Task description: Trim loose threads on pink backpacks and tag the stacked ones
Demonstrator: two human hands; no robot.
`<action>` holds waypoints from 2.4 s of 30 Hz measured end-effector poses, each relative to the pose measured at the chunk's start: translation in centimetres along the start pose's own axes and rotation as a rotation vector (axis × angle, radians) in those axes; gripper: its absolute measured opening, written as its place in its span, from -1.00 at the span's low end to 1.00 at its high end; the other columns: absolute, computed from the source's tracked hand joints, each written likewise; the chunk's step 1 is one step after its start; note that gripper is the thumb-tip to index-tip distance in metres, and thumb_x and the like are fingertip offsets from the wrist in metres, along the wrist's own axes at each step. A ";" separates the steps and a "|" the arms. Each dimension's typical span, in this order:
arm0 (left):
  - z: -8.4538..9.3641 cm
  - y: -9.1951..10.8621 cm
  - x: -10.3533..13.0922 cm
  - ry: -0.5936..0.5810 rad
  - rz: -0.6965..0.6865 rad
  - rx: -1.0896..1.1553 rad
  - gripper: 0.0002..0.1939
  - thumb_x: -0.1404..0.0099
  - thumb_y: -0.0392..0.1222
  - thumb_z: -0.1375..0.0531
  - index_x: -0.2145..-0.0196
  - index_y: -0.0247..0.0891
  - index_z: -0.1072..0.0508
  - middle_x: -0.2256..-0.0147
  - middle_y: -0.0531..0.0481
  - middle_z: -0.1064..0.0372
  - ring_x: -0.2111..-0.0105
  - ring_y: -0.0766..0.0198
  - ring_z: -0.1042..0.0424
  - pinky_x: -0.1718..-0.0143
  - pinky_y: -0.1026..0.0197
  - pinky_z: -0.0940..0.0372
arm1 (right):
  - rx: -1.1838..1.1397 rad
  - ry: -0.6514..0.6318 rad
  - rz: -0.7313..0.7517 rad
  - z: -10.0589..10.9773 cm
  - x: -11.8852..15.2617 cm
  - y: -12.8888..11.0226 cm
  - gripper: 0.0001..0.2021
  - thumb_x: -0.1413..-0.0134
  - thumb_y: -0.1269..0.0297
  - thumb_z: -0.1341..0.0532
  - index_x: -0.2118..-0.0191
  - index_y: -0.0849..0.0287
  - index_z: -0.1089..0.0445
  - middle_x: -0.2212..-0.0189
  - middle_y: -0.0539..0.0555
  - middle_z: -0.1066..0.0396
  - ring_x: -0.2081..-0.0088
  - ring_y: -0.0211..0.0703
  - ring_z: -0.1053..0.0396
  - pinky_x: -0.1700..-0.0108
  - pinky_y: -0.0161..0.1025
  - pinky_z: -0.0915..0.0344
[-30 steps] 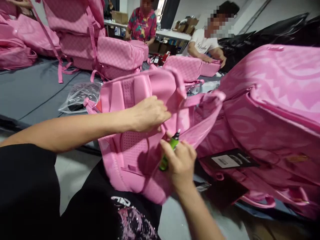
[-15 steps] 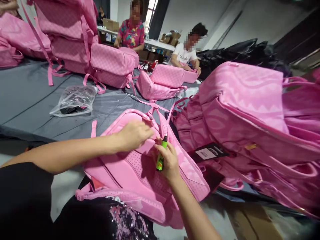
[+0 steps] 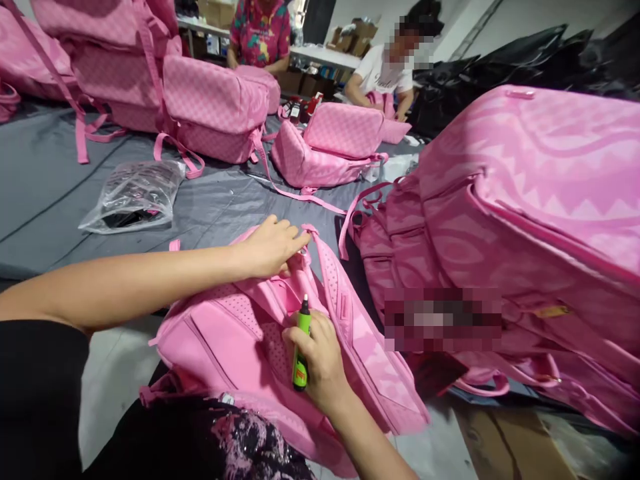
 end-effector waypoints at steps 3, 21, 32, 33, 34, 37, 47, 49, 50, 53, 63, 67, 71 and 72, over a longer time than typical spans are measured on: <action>0.1 0.7 0.1 0.034 -0.036 -0.023 -0.01 -0.18 0.16 -0.27 -0.35 -0.41 0.07 -0.21 -0.37 -0.19 -0.15 -0.10 -0.22 -0.18 -0.11 0.00 | -0.031 0.081 -0.037 -0.2 0.5 1.5 -0.64 -0.14 0.55 -0.09 -0.02 0.05 -0.20 0.23 0.10 -0.34 0.19 -0.08 -0.33 0.15 -0.06 -0.28; -1.5 3.0 -1.5 -0.034 0.072 -0.125 -0.23 -0.31 0.00 -0.16 -0.31 -0.50 -0.03 -0.03 -0.34 -0.30 0.04 -0.05 -0.26 0.02 -0.04 -0.13 | 0.411 -0.169 -0.465 0.2 -4.1 8.7 -0.30 -0.07 0.00 -0.28 -0.23 0.23 -0.08 -0.02 0.37 -0.36 -0.07 0.30 -0.28 -0.07 0.25 -0.19; -2.5 2.9 -2.6 -0.117 0.074 -0.072 -0.31 -0.31 -0.17 -0.16 -0.31 -0.42 -0.07 -0.06 -0.32 -0.29 -0.01 -0.06 -0.24 -0.03 -0.07 -0.10 | 0.457 -0.272 -0.555 -3.3 -4.6 7.7 -0.14 -0.10 0.25 -0.30 -0.38 0.31 0.19 -0.12 0.50 -0.28 -0.09 0.31 -0.30 0.05 0.10 -0.29; -2.4 2.9 -2.6 -0.130 0.061 -0.066 -0.21 -0.28 -0.12 -0.21 -0.35 -0.40 0.02 -0.11 -0.33 -0.25 -0.04 -0.08 -0.22 -0.05 -0.08 -0.09 | 0.441 -0.257 -0.573 -3.1 -4.4 7.7 -0.13 -0.09 0.26 -0.30 -0.38 0.29 0.19 -0.08 0.47 -0.32 -0.05 0.28 -0.32 0.07 0.08 -0.30; -2.3 2.8 -2.7 -0.139 0.056 -0.068 -0.10 -0.24 -0.07 -0.26 -0.37 -0.38 0.09 -0.14 -0.33 -0.21 -0.06 -0.10 -0.20 -0.08 -0.10 -0.07 | 0.430 -0.247 -0.586 -3.0 -4.3 7.8 -0.13 -0.08 0.26 -0.31 -0.39 0.28 0.19 -0.06 0.44 -0.34 -0.03 0.26 -0.33 0.08 0.07 -0.30; -2.3 2.8 -3.0 -0.167 0.068 -0.096 0.05 -0.18 -0.01 -0.32 -0.40 -0.37 0.19 -0.16 -0.34 -0.19 -0.08 -0.12 -0.18 -0.13 -0.13 -0.02 | 0.417 -0.244 -0.609 -3.2 -4.5 8.1 -0.13 -0.05 0.26 -0.32 -0.38 0.25 0.14 -0.04 0.40 -0.36 -0.01 0.25 -0.33 0.10 0.05 -0.29; -2.5 2.6 -2.8 -0.101 0.072 -0.161 -0.30 -0.34 -0.15 -0.10 -0.33 -0.49 0.00 -0.05 -0.33 -0.29 0.02 -0.07 -0.24 -0.03 -0.09 -0.10 | 0.298 -0.019 -0.397 0.9 -1.6 6.7 -0.46 -0.27 0.13 -0.11 -0.30 0.17 -0.12 -0.01 0.31 -0.39 -0.02 0.17 -0.34 -0.06 0.12 -0.18; -2.7 2.6 -2.9 -0.108 0.075 -0.166 -0.29 -0.33 -0.17 -0.10 -0.33 -0.51 0.00 -0.05 -0.34 -0.29 0.02 -0.07 -0.25 -0.04 -0.10 -0.08 | 0.120 0.085 -0.423 2.2 -1.1 6.1 -0.61 -0.27 0.16 -0.11 -0.16 0.13 -0.28 0.10 0.22 -0.44 0.09 0.06 -0.39 0.04 -0.01 -0.27; -2.8 2.6 -3.0 -0.117 0.080 -0.163 -0.29 -0.33 -0.17 -0.11 -0.33 -0.52 0.00 -0.05 -0.34 -0.30 0.02 -0.07 -0.25 -0.04 -0.09 -0.08 | 0.007 0.090 -0.451 2.6 -1.2 6.1 -0.69 -0.26 0.20 -0.12 -0.08 0.12 -0.34 0.16 0.17 -0.46 0.14 -0.01 -0.41 0.09 -0.08 -0.30; -2.8 2.6 -3.4 -0.146 0.093 -0.146 -0.27 -0.32 -0.17 -0.12 -0.33 -0.50 0.01 -0.06 -0.34 -0.29 0.01 -0.08 -0.25 -0.04 -0.09 -0.09 | -0.310 -0.135 -0.537 2.9 -3.1 7.0 -0.84 -0.22 0.30 -0.18 0.13 0.12 -0.45 0.27 0.06 -0.52 0.28 -0.16 -0.46 0.20 -0.22 -0.36; -2.1 2.1 -3.9 -0.225 0.086 -0.090 -0.30 -0.29 -0.26 -0.12 -0.33 -0.51 -0.02 -0.08 -0.34 -0.29 0.00 -0.07 -0.27 -0.02 -0.06 -0.14 | -0.359 -0.478 -0.410 2.6 -6.1 9.2 -0.83 -0.15 0.36 -0.26 0.13 0.14 -0.51 0.27 0.06 -0.55 0.25 -0.19 -0.48 0.14 -0.23 -0.38; -2.2 1.9 -4.0 -0.217 0.086 -0.096 -0.34 -0.30 -0.28 -0.09 -0.32 -0.49 -0.05 -0.07 -0.32 -0.31 0.02 -0.06 -0.28 -0.03 -0.06 -0.13 | -0.208 -0.485 -0.327 2.4 -5.9 8.7 -0.81 -0.14 0.36 -0.26 0.11 0.11 -0.51 0.28 0.05 -0.56 0.27 -0.16 -0.49 0.14 -0.17 -0.36; -2.1 1.7 -3.8 -0.233 0.068 -0.092 -0.30 -0.30 -0.27 -0.10 -0.34 -0.49 0.00 -0.12 -0.34 -0.27 0.00 -0.07 -0.27 -0.03 -0.07 -0.12 | -0.181 -0.497 -0.288 2.7 -6.4 8.8 -0.83 -0.15 0.35 -0.25 0.13 0.10 -0.51 0.28 0.05 -0.57 0.27 -0.16 -0.50 0.13 -0.16 -0.34; -2.0 1.7 -3.7 -0.234 0.060 -0.091 -0.28 -0.29 -0.26 -0.11 -0.34 -0.49 0.01 -0.14 -0.35 -0.25 -0.01 -0.07 -0.26 -0.04 -0.07 -0.11 | -0.160 -0.503 -0.273 2.7 -6.5 8.7 -0.83 -0.15 0.35 -0.25 0.14 0.10 -0.51 0.30 0.05 -0.57 0.29 -0.16 -0.50 0.15 -0.15 -0.33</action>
Point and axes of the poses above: each hand's wrist, its own x-axis away from the middle knuckle, its own z-axis out of the back of the hand, y = z × x, the point moved 1 cm from there along -x, towards the middle knuckle
